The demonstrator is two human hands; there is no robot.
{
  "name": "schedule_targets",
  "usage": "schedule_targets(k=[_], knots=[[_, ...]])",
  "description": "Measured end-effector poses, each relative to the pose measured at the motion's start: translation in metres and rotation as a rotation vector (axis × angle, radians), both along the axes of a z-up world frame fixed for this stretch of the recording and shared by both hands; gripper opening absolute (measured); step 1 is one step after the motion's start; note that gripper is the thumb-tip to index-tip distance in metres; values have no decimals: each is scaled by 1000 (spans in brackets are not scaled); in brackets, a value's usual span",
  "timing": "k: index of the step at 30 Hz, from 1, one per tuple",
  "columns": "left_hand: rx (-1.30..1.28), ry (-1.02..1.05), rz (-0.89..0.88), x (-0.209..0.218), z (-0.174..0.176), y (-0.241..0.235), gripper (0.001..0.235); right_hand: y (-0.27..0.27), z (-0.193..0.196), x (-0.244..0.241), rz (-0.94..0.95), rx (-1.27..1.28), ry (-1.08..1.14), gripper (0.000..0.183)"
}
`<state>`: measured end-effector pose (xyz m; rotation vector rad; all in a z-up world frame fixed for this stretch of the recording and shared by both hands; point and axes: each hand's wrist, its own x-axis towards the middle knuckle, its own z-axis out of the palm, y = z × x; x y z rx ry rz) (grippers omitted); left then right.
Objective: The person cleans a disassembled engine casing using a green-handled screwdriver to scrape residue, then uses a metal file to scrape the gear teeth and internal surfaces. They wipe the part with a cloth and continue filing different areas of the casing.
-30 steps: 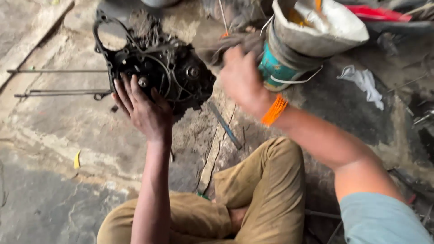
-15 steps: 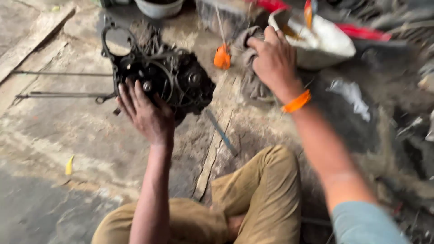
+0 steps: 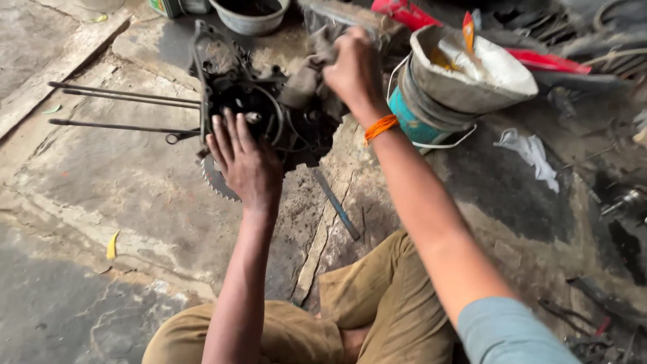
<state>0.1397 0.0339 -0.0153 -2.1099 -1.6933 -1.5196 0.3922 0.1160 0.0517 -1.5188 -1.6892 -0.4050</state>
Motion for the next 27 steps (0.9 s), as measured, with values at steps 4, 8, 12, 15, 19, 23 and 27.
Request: schedule_targets(k=[4, 8, 12, 15, 19, 23, 27], knots=[[12, 87, 0, 4, -2, 4, 47, -2, 14, -8, 171, -98, 185, 20], [-35, 34, -2, -5, -6, -3, 48, -20, 0, -57, 519, -293, 350, 39], [-13, 33, 41, -19, -15, -6, 49, -25, -8, -62, 545, -152, 125, 46], [-8, 30, -17, -28, -20, -18, 51, -37, -8, -69, 584, -357, 470, 34], [103, 1, -2, -34, -17, 9, 57, -15, -57, -51, 685, 8, 483, 16], [55, 226, 52, -58, -6, 16, 81, 6, -128, -22, 824, 307, 1529, 27], [-39, 370, -12, -66, -11, 20, 88, -32, -128, -14, 1213, 179, 1444, 58]])
